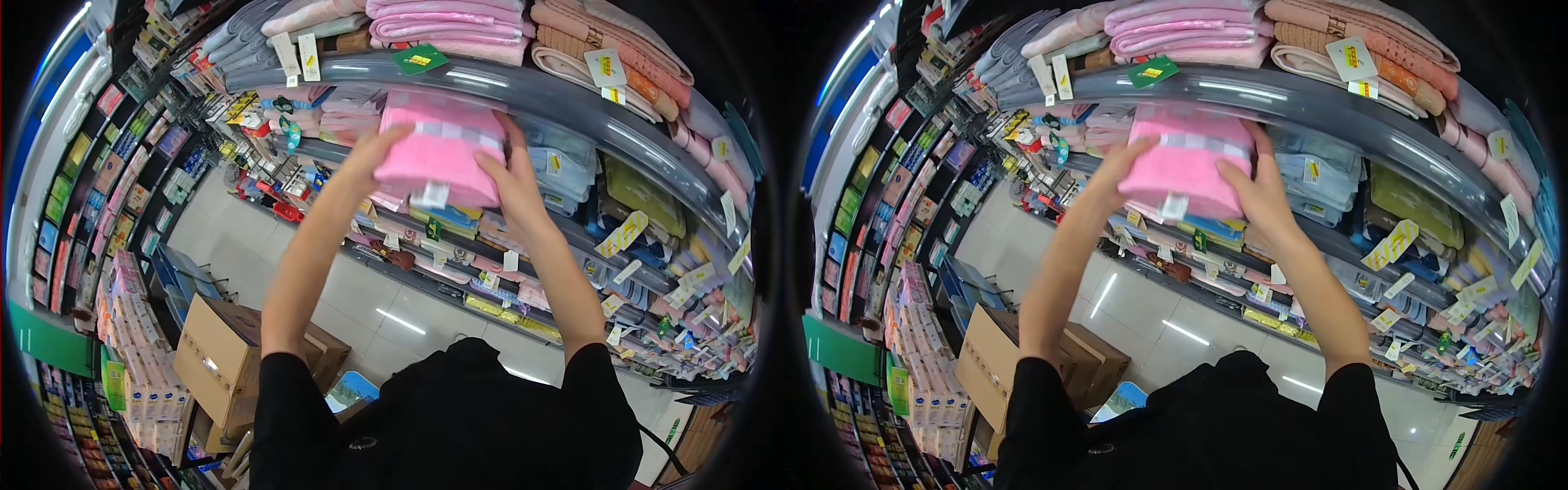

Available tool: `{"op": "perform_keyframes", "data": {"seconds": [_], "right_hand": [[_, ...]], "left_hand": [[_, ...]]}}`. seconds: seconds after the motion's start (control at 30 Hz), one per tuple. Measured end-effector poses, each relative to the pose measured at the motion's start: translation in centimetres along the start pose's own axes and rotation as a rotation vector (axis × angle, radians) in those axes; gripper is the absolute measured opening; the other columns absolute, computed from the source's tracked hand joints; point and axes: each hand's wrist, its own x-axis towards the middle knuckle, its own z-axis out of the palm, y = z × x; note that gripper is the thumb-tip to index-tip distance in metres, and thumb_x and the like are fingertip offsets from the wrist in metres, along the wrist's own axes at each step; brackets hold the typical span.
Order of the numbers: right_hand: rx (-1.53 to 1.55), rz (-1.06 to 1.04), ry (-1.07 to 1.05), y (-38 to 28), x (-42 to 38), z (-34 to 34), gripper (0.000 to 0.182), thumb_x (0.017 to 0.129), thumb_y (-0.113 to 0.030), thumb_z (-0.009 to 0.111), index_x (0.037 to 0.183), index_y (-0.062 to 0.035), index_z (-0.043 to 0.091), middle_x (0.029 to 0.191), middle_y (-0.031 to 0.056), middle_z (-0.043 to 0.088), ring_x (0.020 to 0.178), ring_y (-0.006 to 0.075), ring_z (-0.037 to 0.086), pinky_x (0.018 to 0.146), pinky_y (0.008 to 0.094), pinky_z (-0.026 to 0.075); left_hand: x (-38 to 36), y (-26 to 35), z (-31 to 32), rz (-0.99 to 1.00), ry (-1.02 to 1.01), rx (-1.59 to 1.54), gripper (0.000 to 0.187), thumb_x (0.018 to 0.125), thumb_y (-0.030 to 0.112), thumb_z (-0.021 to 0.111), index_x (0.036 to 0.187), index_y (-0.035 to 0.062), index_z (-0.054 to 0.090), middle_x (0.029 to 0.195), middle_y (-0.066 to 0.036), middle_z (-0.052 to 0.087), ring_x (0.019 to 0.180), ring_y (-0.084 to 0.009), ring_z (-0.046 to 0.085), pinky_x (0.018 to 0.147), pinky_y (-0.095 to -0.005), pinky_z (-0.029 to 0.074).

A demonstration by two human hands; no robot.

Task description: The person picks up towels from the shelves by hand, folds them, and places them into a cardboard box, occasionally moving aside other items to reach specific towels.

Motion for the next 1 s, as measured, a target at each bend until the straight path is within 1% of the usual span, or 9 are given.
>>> {"op": "perform_keyframes", "data": {"seconds": [0.1,0.2,0.37,0.47,0.53,0.6,0.67,0.87,1.0], "right_hand": [[0.014,0.137,0.112,0.9,4.3,0.5,0.057,0.088,-0.011,0.063,0.139,-0.0039,0.038,0.137,0.0131,0.046,0.123,0.0233,0.046,0.103,0.032,0.035],[-0.055,0.203,0.171,4.1,8.0,-0.4,0.05,0.087,-0.011,0.064,0.133,-0.0012,0.047,0.131,0.0134,0.052,0.119,0.0224,0.049,0.101,0.0319,0.037],[-0.246,0.239,0.173,5.9,7.8,-0.8,0.041,0.082,-0.01,0.064,0.121,-0.0002,0.058,0.117,0.0179,0.062,0.107,0.0274,0.058,0.095,0.0349,0.042],[-0.36,0.376,0.18,4.2,6.8,0.0,0.039,0.081,-0.01,0.064,0.118,-0.0002,0.06,0.119,0.0206,0.059,0.111,0.0292,0.056,0.097,0.0349,0.04],[-0.456,0.185,0.274,2.7,5.0,0.9,0.039,0.081,-0.011,0.064,0.119,-0.0013,0.059,0.122,0.0211,0.056,0.112,0.0306,0.055,0.098,0.0358,0.04],[-0.619,-0.137,0.386,0.3,2.5,2.8,0.041,0.083,-0.011,0.063,0.122,-0.002,0.057,0.131,0.0221,0.05,0.117,0.0339,0.051,0.1,0.0381,0.038],[-0.805,-0.353,0.461,-1.7,-1.0,5.5,0.044,0.084,-0.013,0.061,0.126,-0.0005,0.054,0.138,0.0231,0.044,0.125,0.038,0.046,0.104,0.0419,0.035],[-1.137,-0.442,0.174,6.0,-13.4,15.4,0.062,0.082,-0.038,0.059,0.131,-0.0002,0.05,0.142,0.0235,0.042,0.134,0.0433,0.036,0.109,0.0584,0.023],[-1.258,0.025,0.167,10.7,-21.3,17.5,0.08,0.082,-0.056,0.054,0.136,0.0023,0.044,0.142,0.0228,0.041,0.134,0.0405,0.035,0.111,0.0551,0.018]], "left_hand": [[4.2,3.0,1.1,0.011,0.177,0.086,0.046,0.088,0.021,0.065,0.128,0.0028,0.049,0.113,-0.012,0.063,0.099,-0.0215,0.064,0.078,-0.0363,0.056],[10.7,2.4,-0.6,-0.103,-0.027,0.03,0.037,0.089,0.028,0.064,0.118,0.0075,0.057,0.106,-0.007,0.067,0.094,-0.0165,0.066,0.079,-0.0325,0.055],[10.8,0.6,1.7,-0.074,0.057,0.592,0.059,0.086,0.028,0.067,0.137,0.0082,0.045,0.13,-0.012,0.056,0.109,-0.0286,0.058,0.08,-0.0481,0.052],[13.2,-0.6,0.0,-0.064,-0.009,0.637,0.061,0.086,0.027,0.068,0.139,0.0094,0.044,0.132,-0.012,0.055,0.115,-0.0278,0.053,0.085,-0.0433,0.05],[12.9,-1.2,-1.0,0.058,-0.11,0.633,0.056,0.086,0.024,0.067,0.136,0.0061,0.047,0.131,-0.013,0.055,0.114,-0.0274,0.053,0.089,-0.0375,0.048],[11.0,-1.4,-2.0,0.687,-0.003,0.958,0.05,0.088,0.02,0.064,0.13,0.0003,0.048,0.127,-0.015,0.057,0.114,-0.0252,0.054,0.094,-0.0325,0.044],[4.8,-1.0,-1.3,0.933,-0.026,0.55,0.047,0.087,0.015,0.064,0.127,-0.0036,0.048,0.124,-0.017,0.057,0.113,-0.025,0.056,0.098,-0.0345,0.042],[-5.0,-9.4,-0.8,-0.278,-1.019,-0.542,0.056,0.096,0.047,0.038,0.126,-0.0001,0.047,0.134,-0.017,0.049,0.124,-0.0312,0.048,0.11,-0.0416,0.03],[-8.1,-18.0,-2.5,-0.785,-0.914,-0.71,0.061,0.096,0.051,0.035,0.13,0.0009,0.045,0.137,-0.017,0.046,0.128,-0.031,0.044,0.112,-0.0418,0.027]]}}
